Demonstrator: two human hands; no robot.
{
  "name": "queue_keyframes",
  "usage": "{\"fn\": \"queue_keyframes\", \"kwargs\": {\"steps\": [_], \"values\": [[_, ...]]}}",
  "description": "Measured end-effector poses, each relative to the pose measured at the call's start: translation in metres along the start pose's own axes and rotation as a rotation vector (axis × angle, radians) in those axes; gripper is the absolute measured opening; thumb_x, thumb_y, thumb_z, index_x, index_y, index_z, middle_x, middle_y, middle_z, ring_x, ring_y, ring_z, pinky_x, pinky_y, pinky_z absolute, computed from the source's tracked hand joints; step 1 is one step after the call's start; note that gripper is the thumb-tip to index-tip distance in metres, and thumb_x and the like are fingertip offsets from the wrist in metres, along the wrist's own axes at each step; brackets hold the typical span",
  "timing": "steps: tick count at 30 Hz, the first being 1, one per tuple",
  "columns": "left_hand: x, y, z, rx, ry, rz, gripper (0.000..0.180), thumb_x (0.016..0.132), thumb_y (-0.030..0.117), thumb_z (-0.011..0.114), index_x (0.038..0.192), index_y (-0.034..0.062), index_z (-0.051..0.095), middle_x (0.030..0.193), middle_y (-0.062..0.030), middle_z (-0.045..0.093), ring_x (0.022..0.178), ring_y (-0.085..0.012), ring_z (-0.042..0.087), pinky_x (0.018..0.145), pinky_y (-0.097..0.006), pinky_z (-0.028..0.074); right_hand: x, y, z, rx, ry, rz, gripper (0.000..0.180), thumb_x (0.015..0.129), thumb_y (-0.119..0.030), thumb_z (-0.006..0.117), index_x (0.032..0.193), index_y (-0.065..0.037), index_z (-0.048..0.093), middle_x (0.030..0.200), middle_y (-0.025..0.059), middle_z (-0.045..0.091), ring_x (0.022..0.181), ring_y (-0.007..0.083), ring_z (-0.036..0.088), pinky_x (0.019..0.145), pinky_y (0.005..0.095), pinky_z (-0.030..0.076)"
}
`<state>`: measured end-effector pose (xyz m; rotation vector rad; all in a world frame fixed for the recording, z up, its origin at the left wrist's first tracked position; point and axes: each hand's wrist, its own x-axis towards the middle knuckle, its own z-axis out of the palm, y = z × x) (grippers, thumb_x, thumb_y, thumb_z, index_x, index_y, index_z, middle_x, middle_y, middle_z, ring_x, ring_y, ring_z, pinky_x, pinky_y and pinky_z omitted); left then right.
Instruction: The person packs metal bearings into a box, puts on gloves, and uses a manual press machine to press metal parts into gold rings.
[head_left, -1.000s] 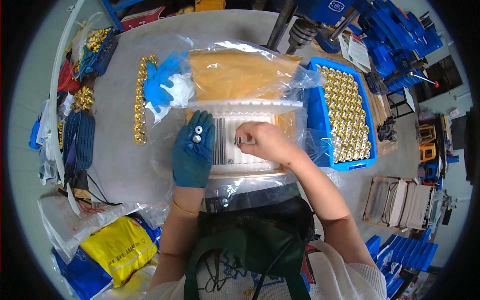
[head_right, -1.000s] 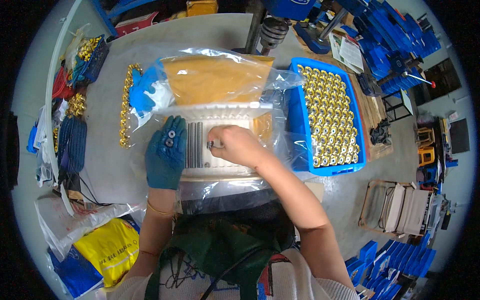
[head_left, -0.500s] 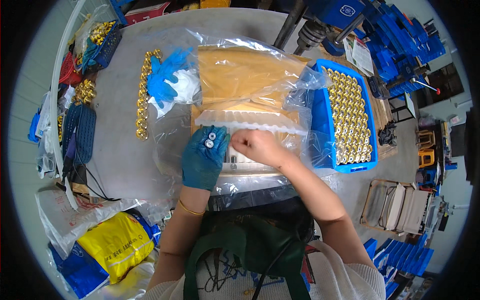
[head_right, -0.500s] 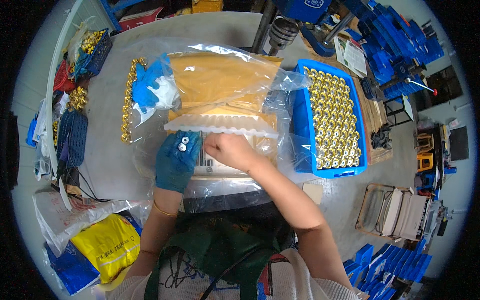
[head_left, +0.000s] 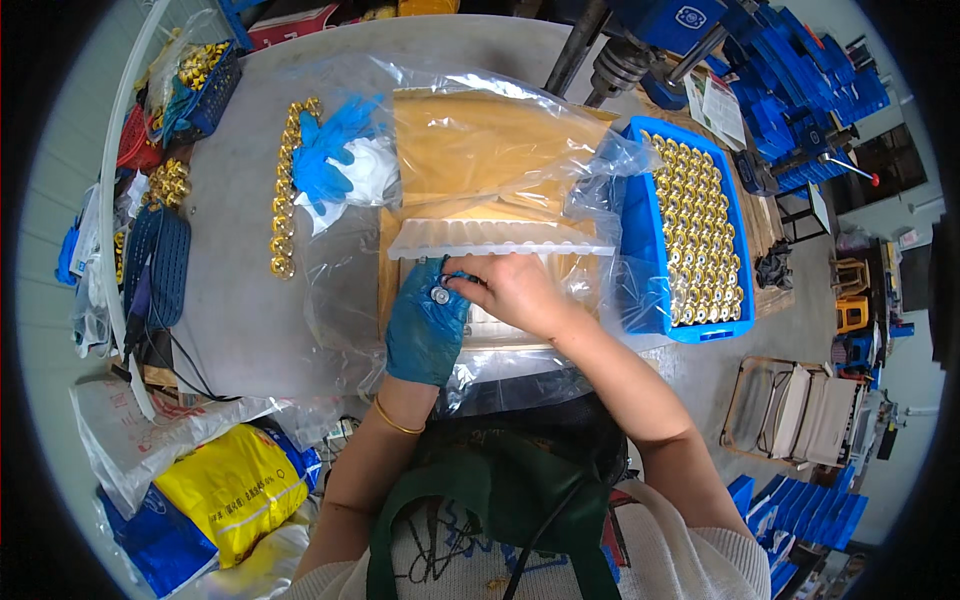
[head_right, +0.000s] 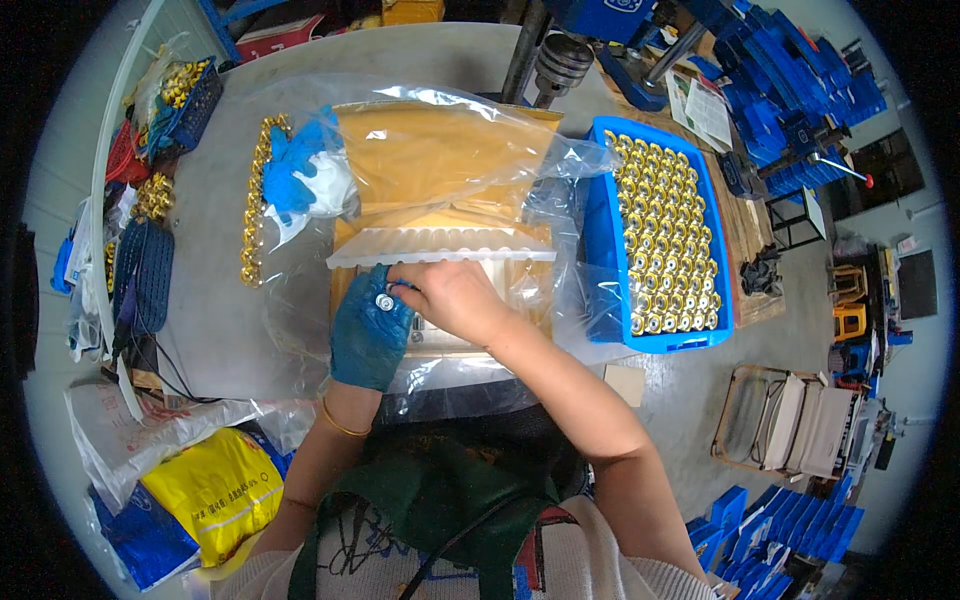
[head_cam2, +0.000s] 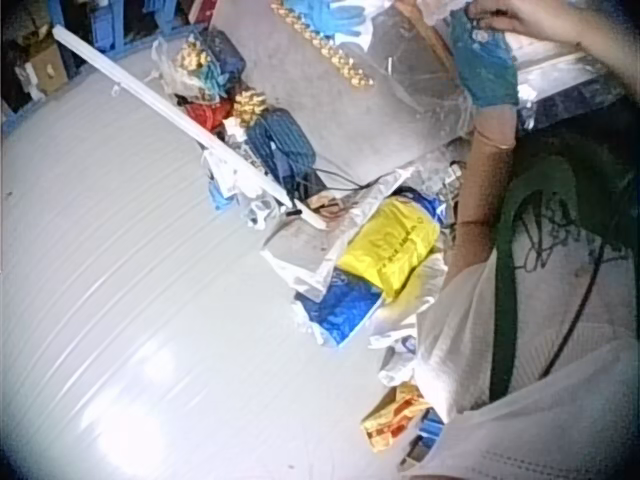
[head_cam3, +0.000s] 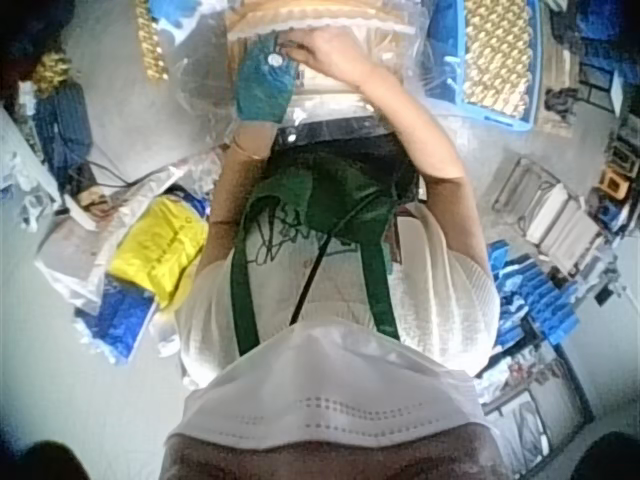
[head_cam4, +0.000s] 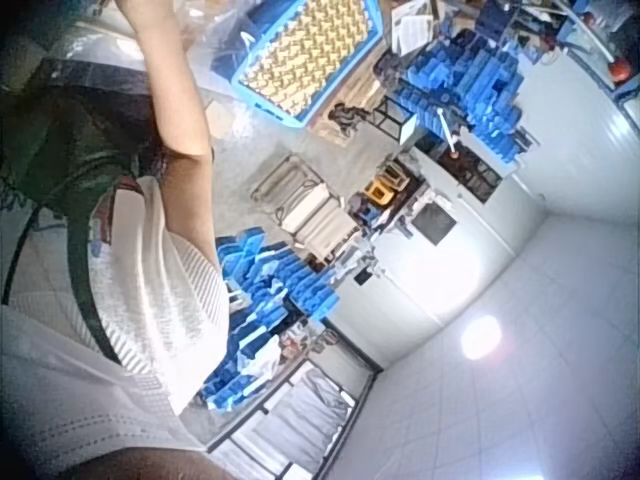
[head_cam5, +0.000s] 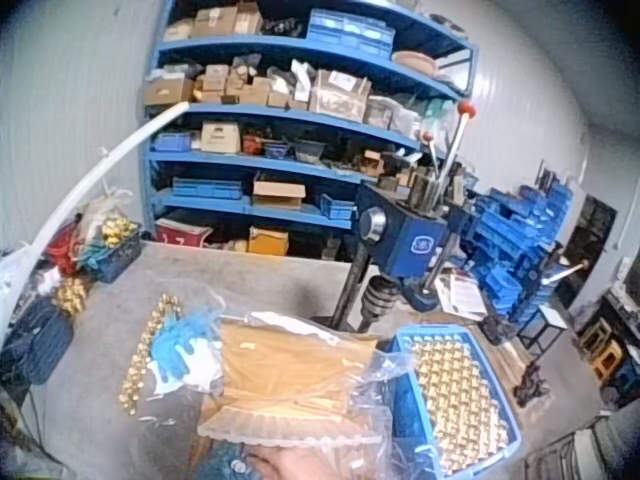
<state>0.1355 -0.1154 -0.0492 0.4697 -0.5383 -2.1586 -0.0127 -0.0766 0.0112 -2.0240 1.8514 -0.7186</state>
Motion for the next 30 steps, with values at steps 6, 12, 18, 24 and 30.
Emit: {"fn": "queue_keyframes", "kwargs": {"steps": [6, 12, 18, 24, 30], "values": [[-0.006, 0.009, 0.013, 0.941, -0.08, 0.199, 0.027, 0.095, 0.004, 0.055, 0.122, -0.0006, 0.054, 0.119, -0.0112, 0.061, 0.108, -0.0194, 0.059, 0.095, -0.03, 0.047, 0.001, 0.0, -0.002, 0.06, -0.004, 0.003, 0.019, 0.088, -0.023, 0.066, 0.103, -0.012, 0.071, 0.087, 0.0115, 0.071, 0.077, 0.0312, 0.068, 0.069, 0.0397, 0.055], [0.001, 0.003, 0.009, 0.822, -0.163, 0.198, 0.026, 0.099, 0.006, 0.047, 0.125, -0.0012, 0.051, 0.125, -0.0135, 0.058, 0.11, -0.0196, 0.058, 0.094, -0.031, 0.048, 0.002, 0.001, -0.011, 0.022, -0.042, -0.024, 0.02, 0.089, -0.021, 0.065, 0.105, -0.011, 0.07, 0.088, 0.0111, 0.071, 0.079, 0.0307, 0.068, 0.071, 0.0391, 0.055], [0.001, 0.001, 0.002, 0.493, -0.1, 0.141, 0.023, 0.095, 0.005, 0.055, 0.117, 0.0002, 0.055, 0.115, -0.0115, 0.061, 0.104, -0.0189, 0.06, 0.091, -0.029, 0.048, 0.0, -0.001, -0.006, 0.227, -0.126, -0.021, 0.023, 0.085, -0.021, 0.064, 0.104, -0.01, 0.068, 0.084, 0.0157, 0.069, 0.08, 0.0335, 0.067, 0.071, 0.0435, 0.053], [-0.006, 0.017, 0.016, 1.308, -0.123, 0.385, 0.025, 0.09, 0.008, 0.061, 0.114, 0.0012, 0.056, 0.108, -0.0087, 0.06, 0.098, -0.0179, 0.059, 0.088, -0.029, 0.048, 0.003, -0.007, -0.013, 0.046, -0.296, -0.035, 0.025, 0.081, -0.022, 0.066, 0.101, -0.008, 0.066, 0.087, 0.0178, 0.068, 0.081, 0.0361, 0.066, 0.072, 0.0441, 0.053], [-0.012, 0.027, -0.006, 1.548, -0.123, 0.53, 0.026, 0.08, 0.017, 0.069, 0.105, 0.0097, 0.065, 0.104, -0.0119, 0.059, 0.102, -0.028, 0.059, 0.089, -0.04, 0.046, -0.001, 0.018, -0.011, -0.028, -0.348, 0.225, 0.026, 0.08, -0.025, 0.067, 0.099, -0.007, 0.064, 0.085, 0.0115, 0.068, 0.082, 0.0312, 0.067, 0.074, 0.0411, 0.052]]}}
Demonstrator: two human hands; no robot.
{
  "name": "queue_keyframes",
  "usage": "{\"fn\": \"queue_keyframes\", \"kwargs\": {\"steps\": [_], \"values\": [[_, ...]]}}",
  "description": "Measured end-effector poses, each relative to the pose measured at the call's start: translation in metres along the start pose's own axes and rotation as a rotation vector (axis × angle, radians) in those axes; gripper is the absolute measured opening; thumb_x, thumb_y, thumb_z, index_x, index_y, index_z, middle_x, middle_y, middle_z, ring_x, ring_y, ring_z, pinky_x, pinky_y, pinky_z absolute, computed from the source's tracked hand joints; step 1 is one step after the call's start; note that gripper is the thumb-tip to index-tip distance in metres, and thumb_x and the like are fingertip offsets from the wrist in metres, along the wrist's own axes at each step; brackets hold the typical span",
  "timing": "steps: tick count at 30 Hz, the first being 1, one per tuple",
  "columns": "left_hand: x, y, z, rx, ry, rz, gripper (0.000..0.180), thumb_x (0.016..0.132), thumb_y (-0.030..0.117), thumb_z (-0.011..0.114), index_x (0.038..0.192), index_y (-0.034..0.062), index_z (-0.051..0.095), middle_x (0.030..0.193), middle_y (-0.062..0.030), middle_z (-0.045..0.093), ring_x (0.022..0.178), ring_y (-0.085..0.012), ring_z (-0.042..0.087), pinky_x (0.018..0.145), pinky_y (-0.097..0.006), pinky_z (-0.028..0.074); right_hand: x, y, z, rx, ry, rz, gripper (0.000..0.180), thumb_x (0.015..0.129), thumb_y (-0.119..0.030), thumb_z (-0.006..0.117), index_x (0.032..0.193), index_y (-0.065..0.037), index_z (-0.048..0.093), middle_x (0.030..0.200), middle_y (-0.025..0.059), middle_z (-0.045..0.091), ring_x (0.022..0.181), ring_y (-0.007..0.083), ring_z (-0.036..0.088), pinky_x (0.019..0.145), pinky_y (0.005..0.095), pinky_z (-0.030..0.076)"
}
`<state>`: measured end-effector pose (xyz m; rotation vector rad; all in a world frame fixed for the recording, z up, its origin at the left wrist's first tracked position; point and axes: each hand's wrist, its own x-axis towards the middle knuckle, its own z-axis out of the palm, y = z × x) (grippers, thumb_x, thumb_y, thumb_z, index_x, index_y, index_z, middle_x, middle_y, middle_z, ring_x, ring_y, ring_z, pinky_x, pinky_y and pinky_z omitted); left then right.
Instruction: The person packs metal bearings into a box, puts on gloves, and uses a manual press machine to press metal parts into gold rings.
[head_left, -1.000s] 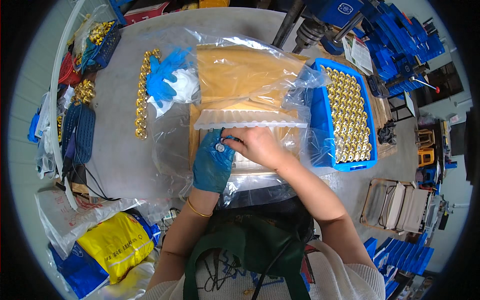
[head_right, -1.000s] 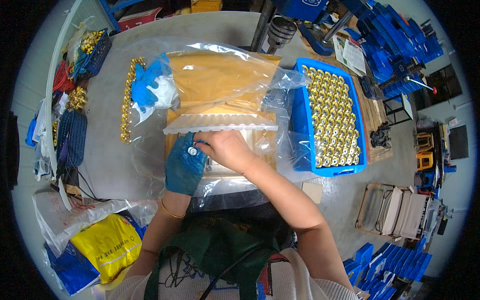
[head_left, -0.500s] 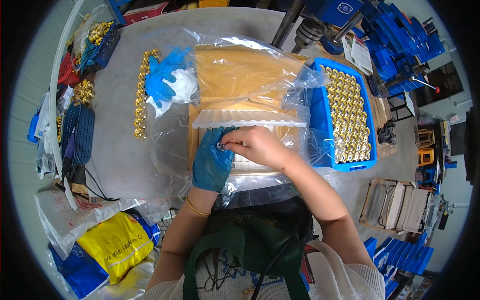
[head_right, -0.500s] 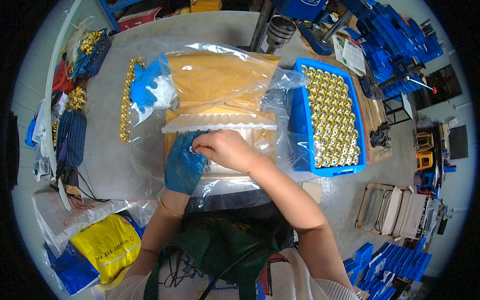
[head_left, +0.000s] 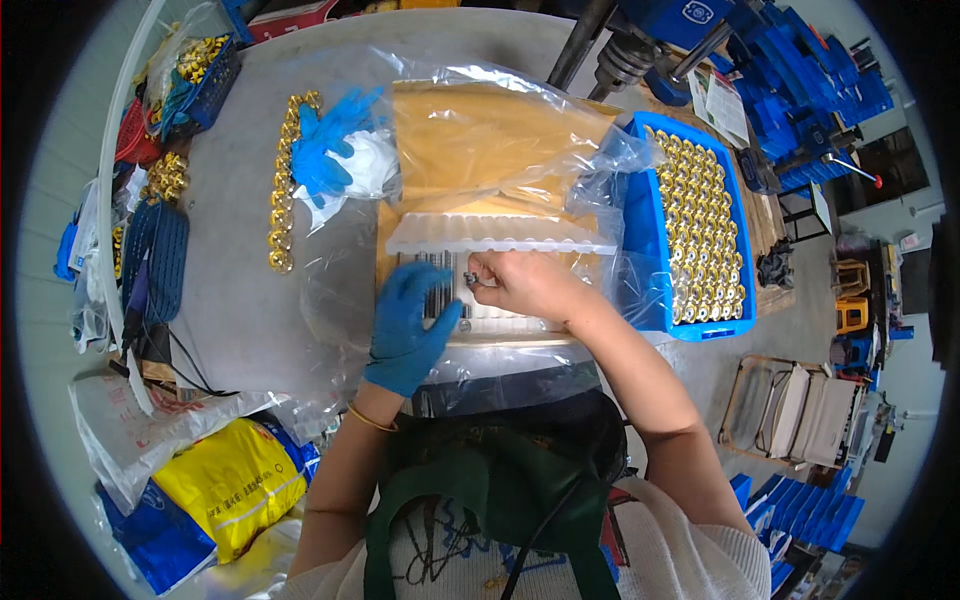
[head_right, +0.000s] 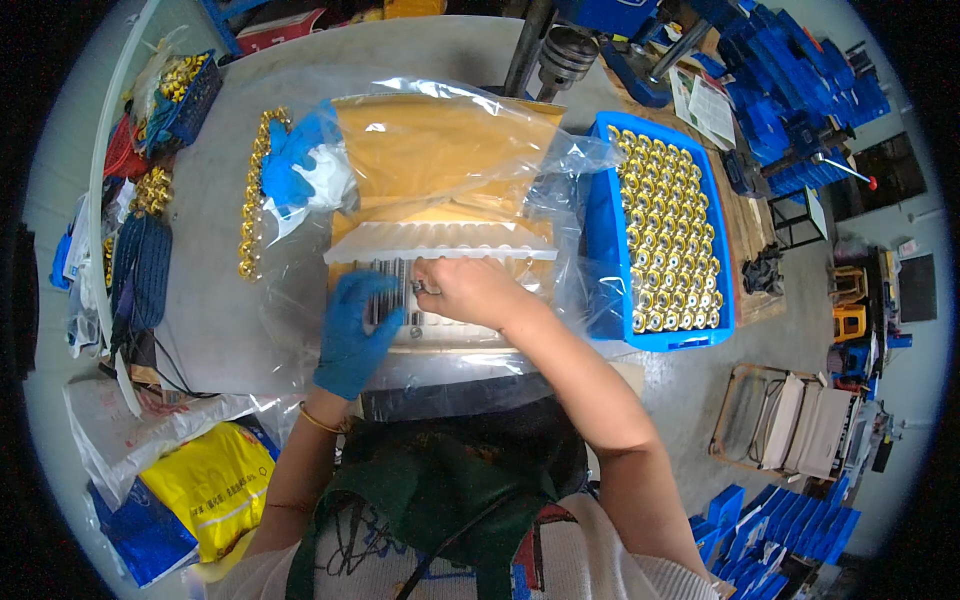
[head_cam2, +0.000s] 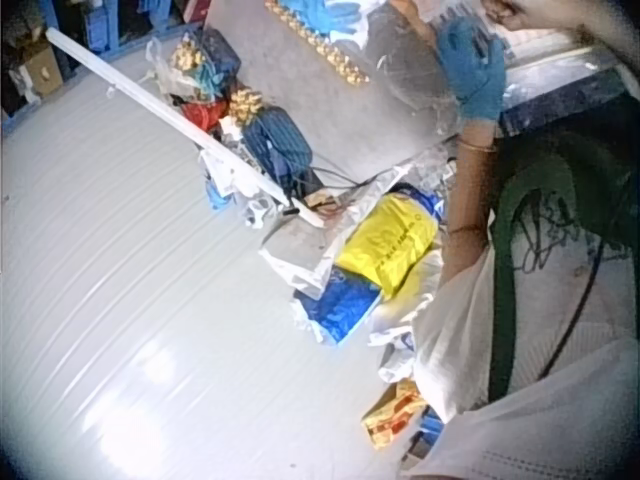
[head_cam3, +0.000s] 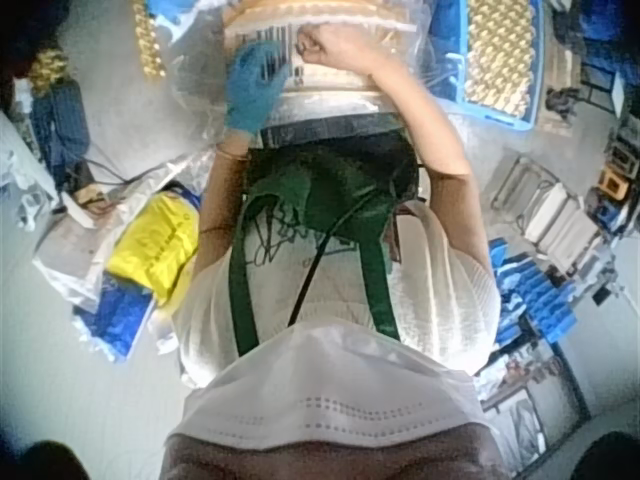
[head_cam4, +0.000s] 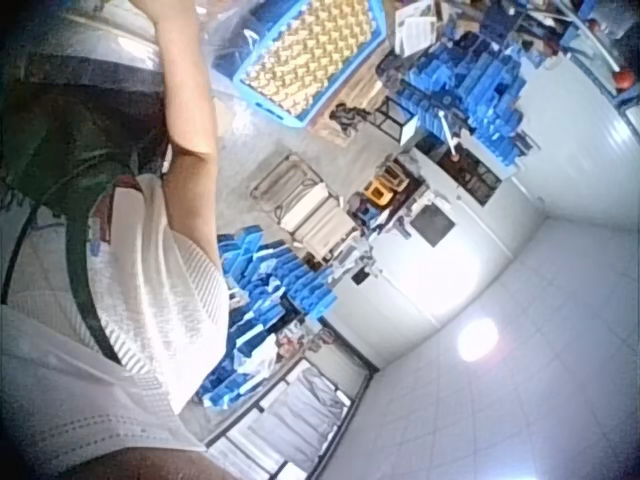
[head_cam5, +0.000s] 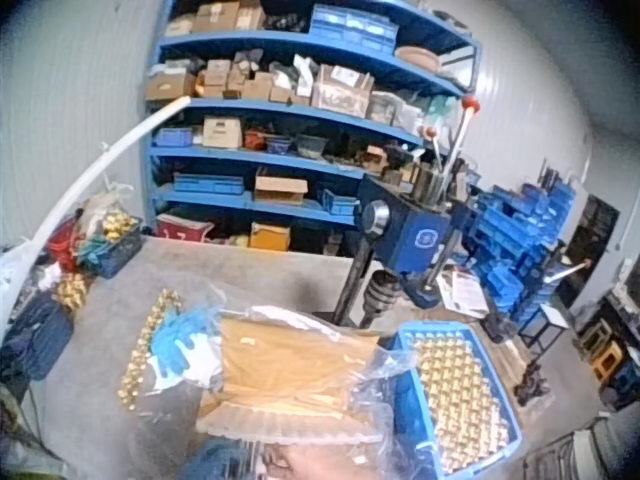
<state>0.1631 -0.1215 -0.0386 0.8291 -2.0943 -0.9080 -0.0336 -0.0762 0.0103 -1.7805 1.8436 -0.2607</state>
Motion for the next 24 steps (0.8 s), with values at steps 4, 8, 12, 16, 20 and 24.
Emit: {"fn": "queue_keyframes", "kwargs": {"steps": [4, 8, 12, 16, 20, 24], "values": [[-0.011, 0.001, 0.002, 0.275, -0.302, 0.046, 0.021, 0.074, 0.026, 0.073, 0.089, 0.0125, 0.069, 0.094, -0.0061, 0.057, 0.092, -0.0303, 0.056, 0.077, -0.043, 0.044, 0.005, 0.014, 0.021, -0.06, 0.006, -0.021, 0.024, 0.08, -0.027, 0.068, 0.096, -0.009, 0.065, 0.082, 0.0101, 0.067, 0.081, 0.031, 0.066, 0.073, 0.042, 0.05], [-0.006, -0.007, 0.001, 0.321, -0.328, 0.101, 0.02, 0.073, 0.025, 0.073, 0.086, 0.0105, 0.069, 0.088, -0.0069, 0.058, 0.087, -0.0301, 0.058, 0.076, -0.044, 0.044, 0.008, 0.014, 0.023, -0.094, 0.134, -0.23, 0.027, 0.078, -0.029, 0.072, 0.096, -0.011, 0.065, 0.094, 0.0141, 0.065, 0.087, 0.0342, 0.062, 0.076, 0.0456, 0.048], [0.0, -0.015, 0.0, 0.171, -0.377, 0.068, 0.02, 0.077, 0.024, 0.073, 0.085, 0.0066, 0.068, 0.074, -0.0094, 0.059, 0.073, -0.03, 0.058, 0.069, -0.041, 0.045, 0.006, 0.007, 0.01, -0.161, 0.13, -0.225, 0.025, 0.077, -0.031, 0.074, 0.09, -0.011, 0.066, 0.089, 0.0123, 0.065, 0.082, 0.0332, 0.061, 0.074, 0.0452, 0.048], [-0.002, -0.014, 0.002, 0.004, -0.262, -0.15, 0.014, 0.085, 0.017, 0.069, 0.088, 0.003, 0.068, 0.073, -0.0095, 0.062, 0.062, -0.0222, 0.057, 0.06, -0.035, 0.045, 0.004, 0.006, 0.008, -0.137, 0.06, -0.225, 0.022, 0.08, -0.03, 0.072, 0.09, -0.011, 0.068, 0.087, 0.0118, 0.066, 0.083, 0.0325, 0.063, 0.076, 0.0444, 0.049], [0.012, -0.006, -0.004, -0.034, -0.182, -0.171, 0.015, 0.088, 0.015, 0.067, 0.09, 0.0004, 0.068, 0.075, -0.0085, 0.063, 0.062, -0.0166, 0.056, 0.057, -0.031, 0.044, -0.004, 0.01, 0.026, 0.108, -0.01, -0.287, 0.016, 0.085, -0.023, 0.064, 0.094, -0.012, 0.071, 0.09, 0.0127, 0.068, 0.088, 0.0321, 0.065, 0.079, 0.0426, 0.051], [0.022, -0.012, -0.004, -0.099, -0.203, -0.307, 0.021, 0.087, 0.018, 0.069, 0.094, -0.0015, 0.067, 0.076, -0.0081, 0.064, 0.064, -0.0137, 0.056, 0.057, -0.03, 0.045, -0.007, 0.006, 0.039, -0.027, -0.069, -0.4, 0.013, 0.083, -0.019, 0.063, 0.089, -0.01, 0.07, 0.089, 0.013, 0.068, 0.086, 0.0329, 0.065, 0.077, 0.0422, 0.052]]}}
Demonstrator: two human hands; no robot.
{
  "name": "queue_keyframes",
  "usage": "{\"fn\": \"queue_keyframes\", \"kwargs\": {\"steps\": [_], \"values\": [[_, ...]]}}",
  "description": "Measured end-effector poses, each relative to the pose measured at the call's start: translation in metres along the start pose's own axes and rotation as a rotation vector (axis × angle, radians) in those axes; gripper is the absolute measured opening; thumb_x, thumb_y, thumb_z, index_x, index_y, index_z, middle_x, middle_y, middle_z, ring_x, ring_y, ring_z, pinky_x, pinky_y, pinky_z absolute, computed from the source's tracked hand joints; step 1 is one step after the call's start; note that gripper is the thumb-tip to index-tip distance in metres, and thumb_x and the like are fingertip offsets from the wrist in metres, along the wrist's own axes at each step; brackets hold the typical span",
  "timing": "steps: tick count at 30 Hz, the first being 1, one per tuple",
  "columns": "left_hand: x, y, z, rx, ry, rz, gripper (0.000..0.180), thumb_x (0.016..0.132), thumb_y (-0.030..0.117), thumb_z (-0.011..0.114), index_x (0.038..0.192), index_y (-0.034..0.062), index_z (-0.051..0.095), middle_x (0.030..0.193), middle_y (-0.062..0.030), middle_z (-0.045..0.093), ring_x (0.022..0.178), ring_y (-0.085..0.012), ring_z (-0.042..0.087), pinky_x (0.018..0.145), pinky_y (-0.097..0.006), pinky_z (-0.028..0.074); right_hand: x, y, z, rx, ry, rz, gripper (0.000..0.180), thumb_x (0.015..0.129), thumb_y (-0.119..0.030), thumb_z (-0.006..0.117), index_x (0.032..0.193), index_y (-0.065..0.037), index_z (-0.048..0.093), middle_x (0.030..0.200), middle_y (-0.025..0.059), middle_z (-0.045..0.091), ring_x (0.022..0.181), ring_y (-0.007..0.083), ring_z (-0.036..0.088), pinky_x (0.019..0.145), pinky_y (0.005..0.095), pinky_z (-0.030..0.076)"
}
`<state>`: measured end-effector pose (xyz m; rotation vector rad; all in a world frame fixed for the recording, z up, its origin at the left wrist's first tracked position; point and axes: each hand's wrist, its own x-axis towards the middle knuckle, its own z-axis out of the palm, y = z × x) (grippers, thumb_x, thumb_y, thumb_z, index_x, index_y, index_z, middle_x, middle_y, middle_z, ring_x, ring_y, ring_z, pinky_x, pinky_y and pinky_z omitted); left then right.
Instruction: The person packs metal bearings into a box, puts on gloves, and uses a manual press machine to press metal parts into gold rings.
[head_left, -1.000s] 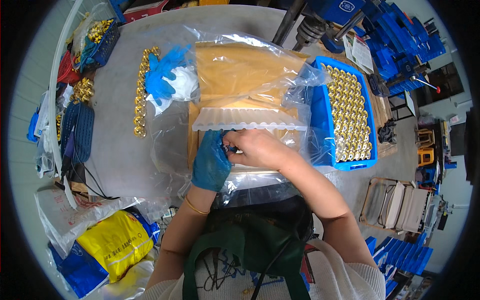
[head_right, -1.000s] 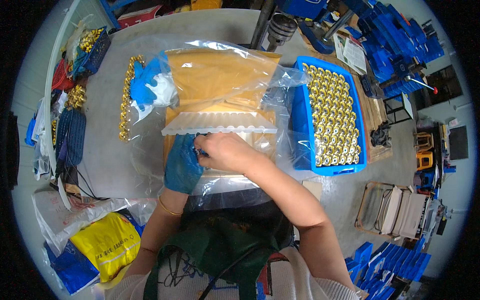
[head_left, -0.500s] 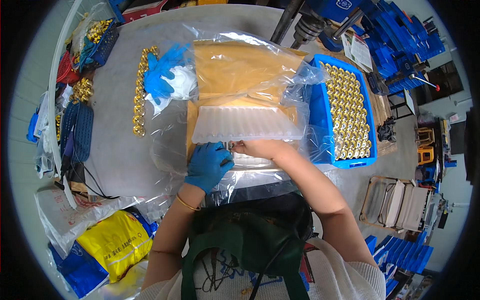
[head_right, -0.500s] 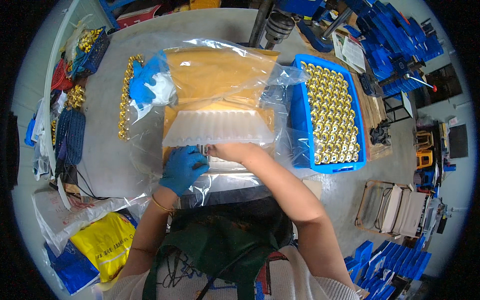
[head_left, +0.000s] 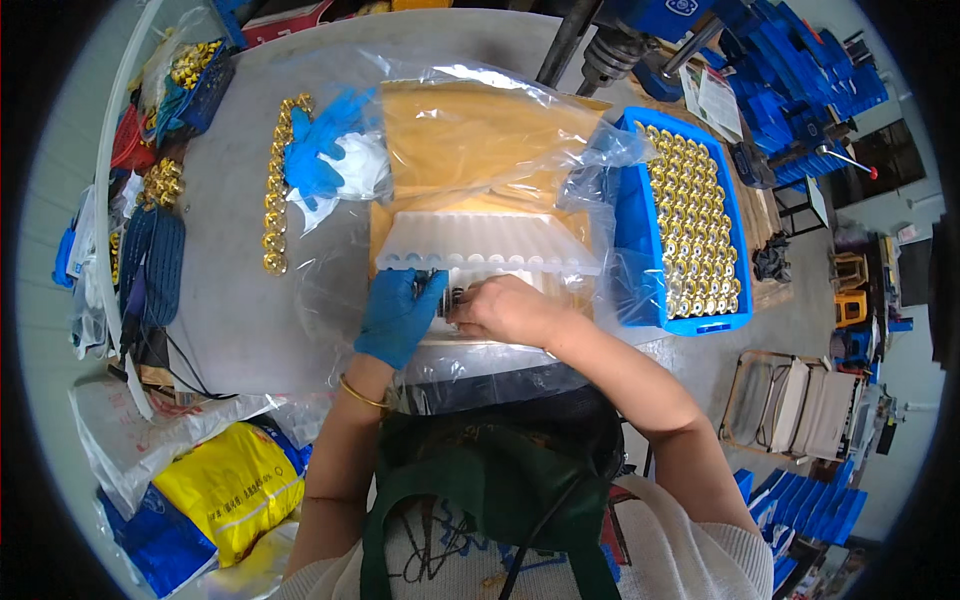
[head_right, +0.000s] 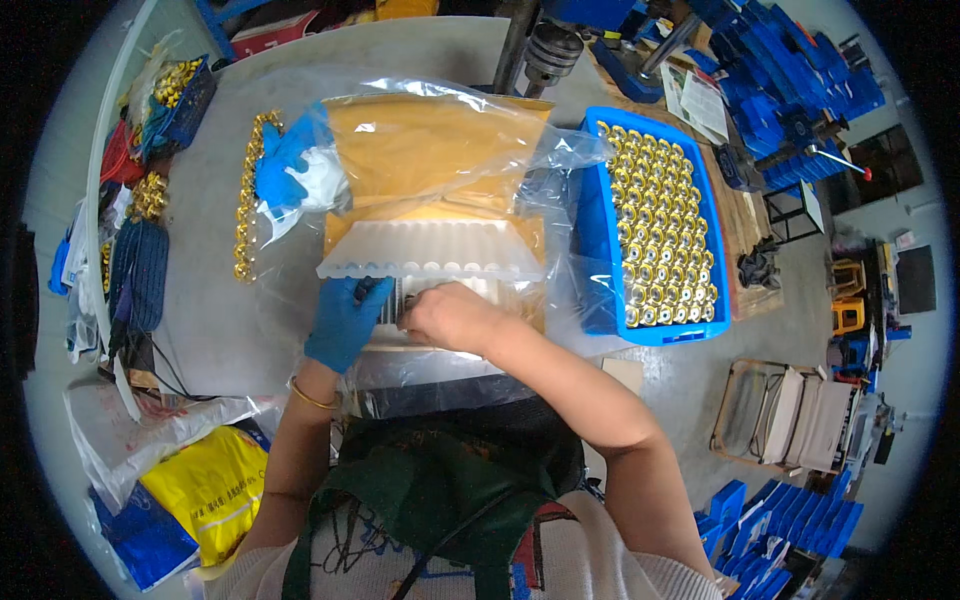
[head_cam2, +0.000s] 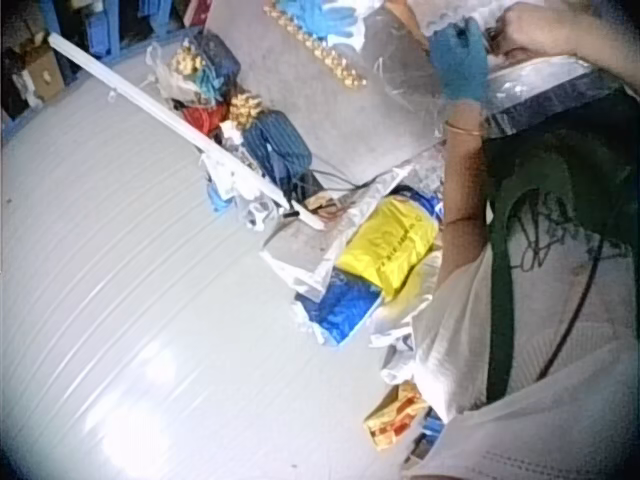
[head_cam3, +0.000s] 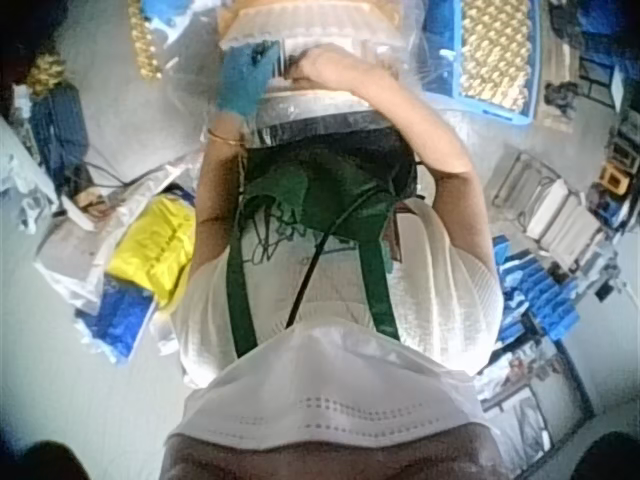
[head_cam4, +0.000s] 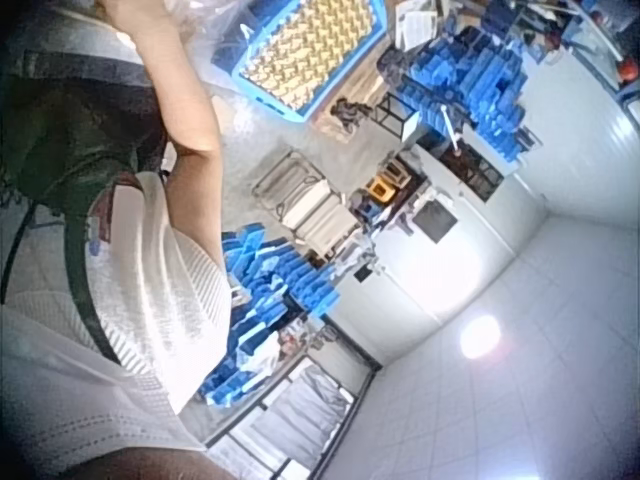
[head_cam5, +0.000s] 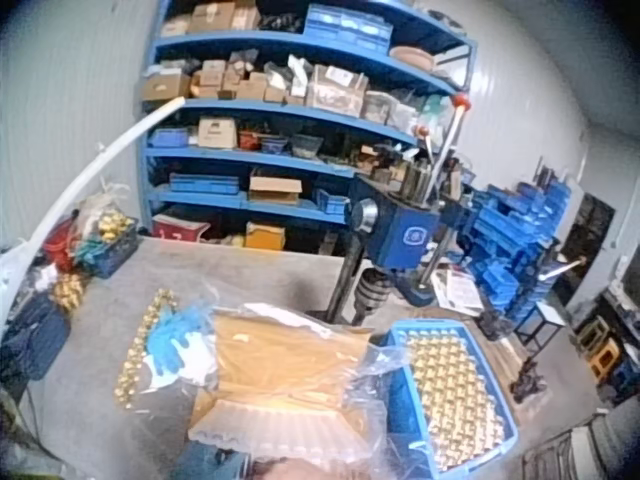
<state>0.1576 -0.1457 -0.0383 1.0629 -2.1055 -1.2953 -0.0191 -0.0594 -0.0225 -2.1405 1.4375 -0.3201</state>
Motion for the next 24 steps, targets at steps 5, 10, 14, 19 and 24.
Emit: {"fn": "queue_keyframes", "kwargs": {"steps": [5, 10, 14, 19, 24], "values": [[0.002, -0.001, 0.001, 0.044, 0.147, 0.132, 0.021, 0.087, 0.017, 0.071, 0.097, -0.0011, 0.066, 0.079, -0.0065, 0.065, 0.067, -0.0117, 0.057, 0.058, -0.029, 0.046, 0.002, 0.004, -0.003, 0.117, -0.007, -0.014, 0.012, 0.082, -0.018, 0.063, 0.085, -0.008, 0.068, 0.084, 0.0128, 0.067, 0.083, 0.0329, 0.065, 0.074, 0.0433, 0.052], [0.001, 0.0, -0.001, -0.049, 0.144, 0.086, 0.017, 0.087, 0.015, 0.07, 0.094, 0.0, 0.067, 0.088, -0.0061, 0.066, 0.074, -0.0126, 0.06, 0.066, -0.028, 0.048, 0.013, 0.013, -0.01, 0.194, 0.186, 0.25, 0.015, 0.088, -0.019, 0.063, 0.094, -0.006, 0.066, 0.083, 0.0133, 0.068, 0.078, 0.0317, 0.066, 0.07, 0.0394, 0.052], [0.001, 0.003, 0.001, -0.112, 0.189, 0.154, 0.015, 0.087, 0.015, 0.067, 0.094, 0.0014, 0.065, 0.084, -0.013, 0.064, 0.073, -0.0237, 0.062, 0.066, -0.035, 0.049, 0.021, 0.023, 0.0, 0.141, 0.072, 0.36, 0.021, 0.089, -0.024, 0.062, 0.099, -0.006, 0.067, 0.089, 0.0137, 0.07, 0.082, 0.0324, 0.067, 0.073, 0.0408, 0.053], [-0.009, 0.022, -0.012, -0.083, 0.16, 0.067, 0.011, 0.085, 0.007, 0.067, 0.095, 0.0019, 0.066, 0.09, -0.011, 0.065, 0.08, -0.0218, 0.064, 0.073, -0.033, 0.05, 0.001, 0.006, -0.018, 0.094, 0.07, 0.317, 0.023, 0.089, -0.026, 0.062, 0.101, -0.007, 0.069, 0.09, 0.0142, 0.07, 0.083, 0.0354, 0.067, 0.076, 0.044, 0.052], [-0.041, 0.062, -0.048, -0.018, 0.442, 0.396, 0.024, 0.081, -0.001, 0.066, 0.105, 0.0013, 0.065, 0.102, -0.0114, 0.065, 0.095, -0.025, 0.063, 0.086, -0.034, 0.049, -0.047, -0.064, -0.116, 0.479, 0.194, 0.237, 0.017, 0.087, -0.017, 0.067, 0.098, -0.005, 0.071, 0.082, 0.0159, 0.07, 0.072, 0.0226, 0.069, 0.067, 0.033, 0.053]]}}
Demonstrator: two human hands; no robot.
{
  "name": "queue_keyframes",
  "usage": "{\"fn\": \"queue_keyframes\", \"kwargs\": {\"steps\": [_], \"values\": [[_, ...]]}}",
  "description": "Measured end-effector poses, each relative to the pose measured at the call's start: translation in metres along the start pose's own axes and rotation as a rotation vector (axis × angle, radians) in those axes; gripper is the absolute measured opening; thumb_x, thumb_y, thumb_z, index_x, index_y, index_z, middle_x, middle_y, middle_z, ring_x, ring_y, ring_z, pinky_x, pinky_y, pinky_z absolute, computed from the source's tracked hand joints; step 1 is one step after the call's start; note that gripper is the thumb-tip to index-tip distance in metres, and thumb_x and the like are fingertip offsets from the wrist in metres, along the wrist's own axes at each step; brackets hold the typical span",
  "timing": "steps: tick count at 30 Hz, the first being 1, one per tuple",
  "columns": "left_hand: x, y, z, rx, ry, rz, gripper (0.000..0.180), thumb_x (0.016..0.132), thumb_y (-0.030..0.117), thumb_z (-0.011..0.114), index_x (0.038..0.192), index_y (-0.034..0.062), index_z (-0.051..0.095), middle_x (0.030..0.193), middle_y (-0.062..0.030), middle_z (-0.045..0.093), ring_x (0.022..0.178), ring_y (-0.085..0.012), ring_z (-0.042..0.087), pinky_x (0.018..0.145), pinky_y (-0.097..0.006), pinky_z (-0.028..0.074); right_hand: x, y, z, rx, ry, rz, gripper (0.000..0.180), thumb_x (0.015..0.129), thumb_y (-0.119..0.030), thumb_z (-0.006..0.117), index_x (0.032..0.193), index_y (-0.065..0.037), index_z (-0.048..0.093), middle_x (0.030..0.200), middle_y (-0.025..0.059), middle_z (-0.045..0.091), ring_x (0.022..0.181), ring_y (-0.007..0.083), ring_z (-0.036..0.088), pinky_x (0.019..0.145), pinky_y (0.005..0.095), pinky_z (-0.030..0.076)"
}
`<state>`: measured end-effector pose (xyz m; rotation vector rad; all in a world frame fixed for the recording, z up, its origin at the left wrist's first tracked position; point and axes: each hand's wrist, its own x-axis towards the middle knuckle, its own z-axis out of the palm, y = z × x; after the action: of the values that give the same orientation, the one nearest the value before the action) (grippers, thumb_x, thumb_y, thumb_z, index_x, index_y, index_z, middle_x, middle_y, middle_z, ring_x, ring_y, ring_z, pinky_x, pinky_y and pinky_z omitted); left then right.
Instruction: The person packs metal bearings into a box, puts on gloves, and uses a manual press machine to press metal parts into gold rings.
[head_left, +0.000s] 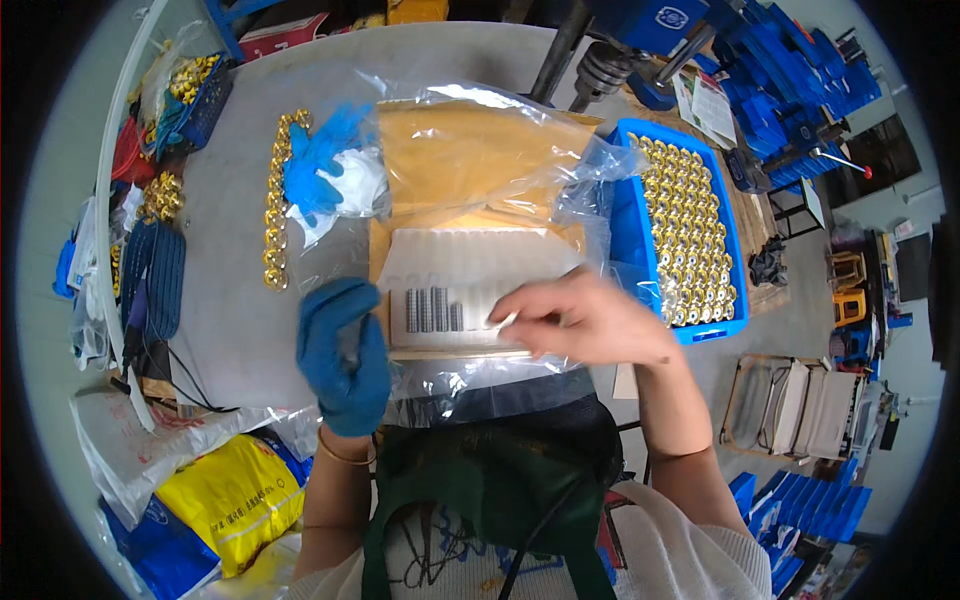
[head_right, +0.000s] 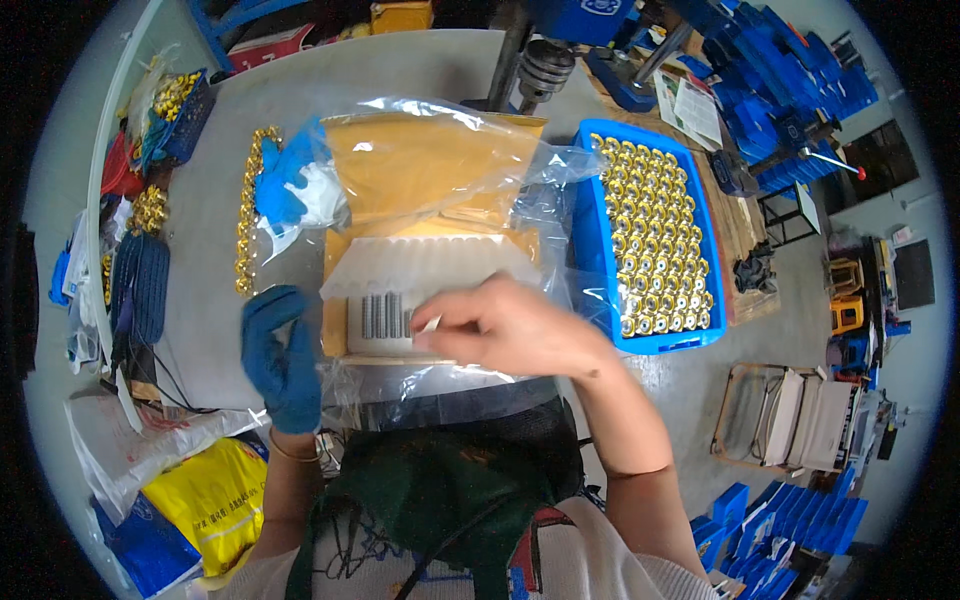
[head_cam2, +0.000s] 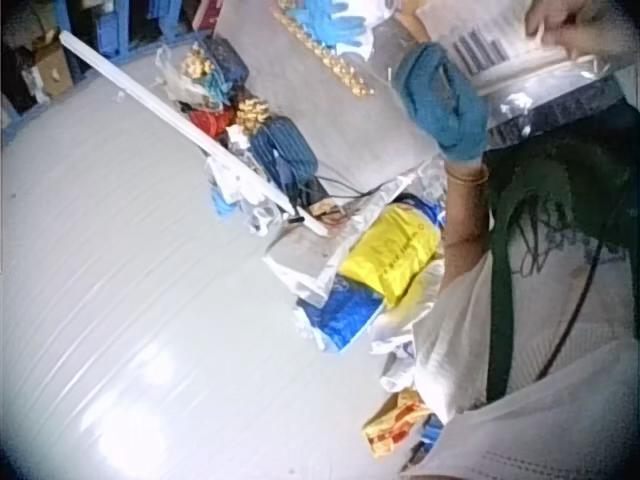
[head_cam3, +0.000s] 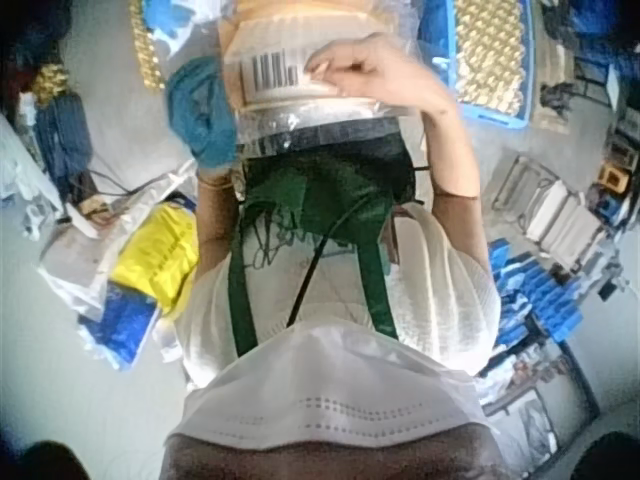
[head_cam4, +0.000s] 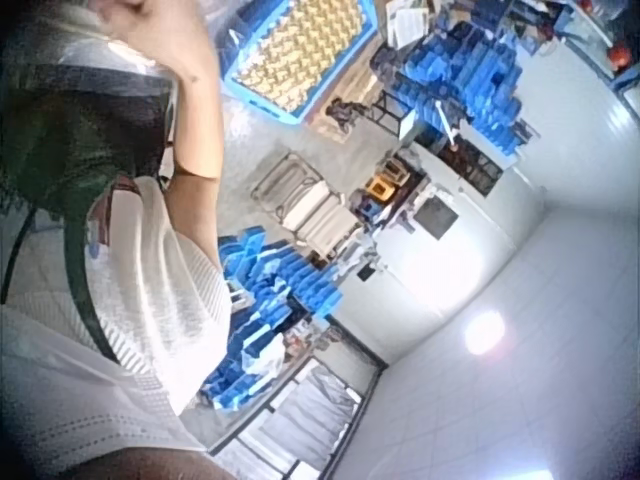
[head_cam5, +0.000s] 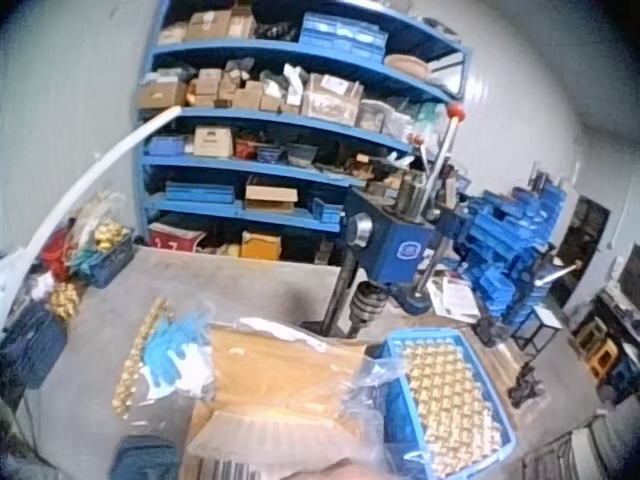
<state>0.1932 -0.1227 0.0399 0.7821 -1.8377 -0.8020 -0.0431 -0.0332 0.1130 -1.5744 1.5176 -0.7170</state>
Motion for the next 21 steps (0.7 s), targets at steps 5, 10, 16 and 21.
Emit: {"fn": "queue_keyframes", "kwargs": {"steps": [5, 10, 16, 21], "values": [[-0.005, 0.009, 0.016, 0.179, -0.52, 0.077, 0.039, 0.084, 0.009, 0.066, 0.122, 0.0033, 0.059, 0.125, -0.0184, 0.057, 0.113, -0.0375, 0.056, 0.1, -0.041, 0.042, 0.045, 0.016, -0.058, -0.552, 0.738, -0.27, 0.033, 0.084, -0.018, 0.069, 0.113, -0.003, 0.064, 0.105, 0.0177, 0.066, 0.097, 0.0272, 0.064, 0.083, 0.0386, 0.048], [-0.039, -0.018, 0.034, 0.382, -0.648, 0.158, 0.038, 0.087, 0.016, 0.064, 0.122, 0.0042, 0.06, 0.121, -0.0185, 0.06, 0.112, -0.0361, 0.057, 0.099, -0.043, 0.044, 0.074, 0.058, -0.066, -1.022, 0.594, -0.087, 0.06, 0.075, -0.021, 0.074, 0.13, -0.009, 0.053, 0.121, 0.0128, 0.057, 0.11, 0.0301, 0.055, 0.094, 0.0478, 0.039], [-0.018, 0.057, -0.035, -0.089, -0.267, -0.069, 0.035, 0.088, 0.019, 0.062, 0.118, 0.0021, 0.062, 0.116, -0.0183, 0.062, 0.109, -0.0361, 0.058, 0.096, -0.042, 0.045, -0.014, 0.023, -0.008, -0.818, 0.134, -0.1, 0.058, 0.077, -0.029, 0.075, 0.128, -0.01, 0.057, 0.12, 0.0137, 0.057, 0.116, 0.0301, 0.051, 0.097, 0.0451, 0.039], [0.014, 0.041, -0.004, -0.055, -0.226, 0.187, 0.04, 0.084, 0.014, 0.066, 0.122, 0.0025, 0.06, 0.115, -0.0171, 0.062, 0.112, -0.0326, 0.058, 0.095, -0.042, 0.045, -0.055, 0.064, 0.056, -0.692, -0.007, -0.047, 0.065, 0.075, -0.034, 0.077, 0.133, -0.012, 0.056, 0.124, 0.0108, 0.055, 0.119, 0.0276, 0.048, 0.101, 0.0451, 0.036]]}}
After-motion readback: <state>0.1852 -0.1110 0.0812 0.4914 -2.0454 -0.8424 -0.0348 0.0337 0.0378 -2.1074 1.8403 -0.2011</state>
